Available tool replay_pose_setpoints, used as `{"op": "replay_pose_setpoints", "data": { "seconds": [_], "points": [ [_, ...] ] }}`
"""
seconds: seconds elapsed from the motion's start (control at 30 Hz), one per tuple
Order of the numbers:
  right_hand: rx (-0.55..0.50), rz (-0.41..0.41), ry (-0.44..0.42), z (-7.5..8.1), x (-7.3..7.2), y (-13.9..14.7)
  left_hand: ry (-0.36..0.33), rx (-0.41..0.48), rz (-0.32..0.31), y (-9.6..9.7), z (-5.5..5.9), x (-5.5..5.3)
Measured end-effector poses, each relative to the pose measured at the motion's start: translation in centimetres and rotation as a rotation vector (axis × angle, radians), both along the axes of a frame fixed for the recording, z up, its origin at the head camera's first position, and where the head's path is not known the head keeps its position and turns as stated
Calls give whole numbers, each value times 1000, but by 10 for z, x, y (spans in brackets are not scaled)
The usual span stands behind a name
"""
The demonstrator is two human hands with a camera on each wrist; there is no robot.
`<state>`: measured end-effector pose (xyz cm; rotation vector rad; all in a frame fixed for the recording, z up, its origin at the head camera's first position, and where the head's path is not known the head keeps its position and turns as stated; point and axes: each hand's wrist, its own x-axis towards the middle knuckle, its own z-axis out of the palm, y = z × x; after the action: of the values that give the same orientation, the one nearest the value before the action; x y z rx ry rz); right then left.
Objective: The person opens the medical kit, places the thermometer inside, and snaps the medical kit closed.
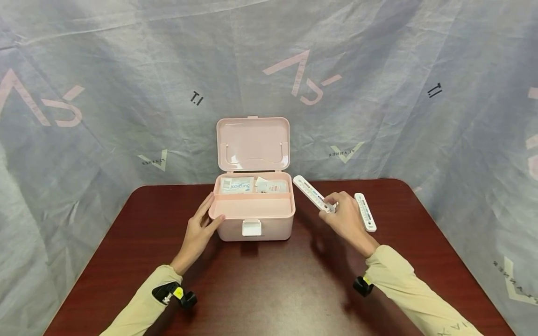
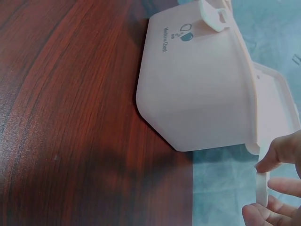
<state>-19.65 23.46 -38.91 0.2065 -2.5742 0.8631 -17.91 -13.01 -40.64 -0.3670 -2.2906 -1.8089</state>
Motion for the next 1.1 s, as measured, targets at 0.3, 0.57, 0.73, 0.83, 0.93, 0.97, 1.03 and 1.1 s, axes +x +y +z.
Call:
{"op": "replay_pose_setpoints", "data": {
  "seconds": [0.3, 0.57, 0.73, 0.83, 0.93, 0.97, 1.03, 1.1],
  "points": [
    [6, 49, 17, 8, -3, 1, -3, 0, 15, 2, 2, 0],
    [13, 96, 38, 12, -4, 0, -3, 5, 1, 1, 0, -1],
    [25, 104, 51, 13, -6, -1, -2, 1, -4, 1, 0, -2],
    [34, 110, 53, 14, -7, -2, -4, -1, -1, 1, -1, -3],
    [34, 114, 50, 15, -7, -3, -1, 4, -1, 1, -1, -2],
    [34, 114, 48, 15, -7, -3, -1, 7, -1, 1, -1, -2],
    [34, 119, 45, 15, -7, -3, 0, 8, 0, 1, -1, -2],
    [29, 128, 43, 15, -7, -3, 0, 12, -1, 1, -1, -2]
  ]
}}
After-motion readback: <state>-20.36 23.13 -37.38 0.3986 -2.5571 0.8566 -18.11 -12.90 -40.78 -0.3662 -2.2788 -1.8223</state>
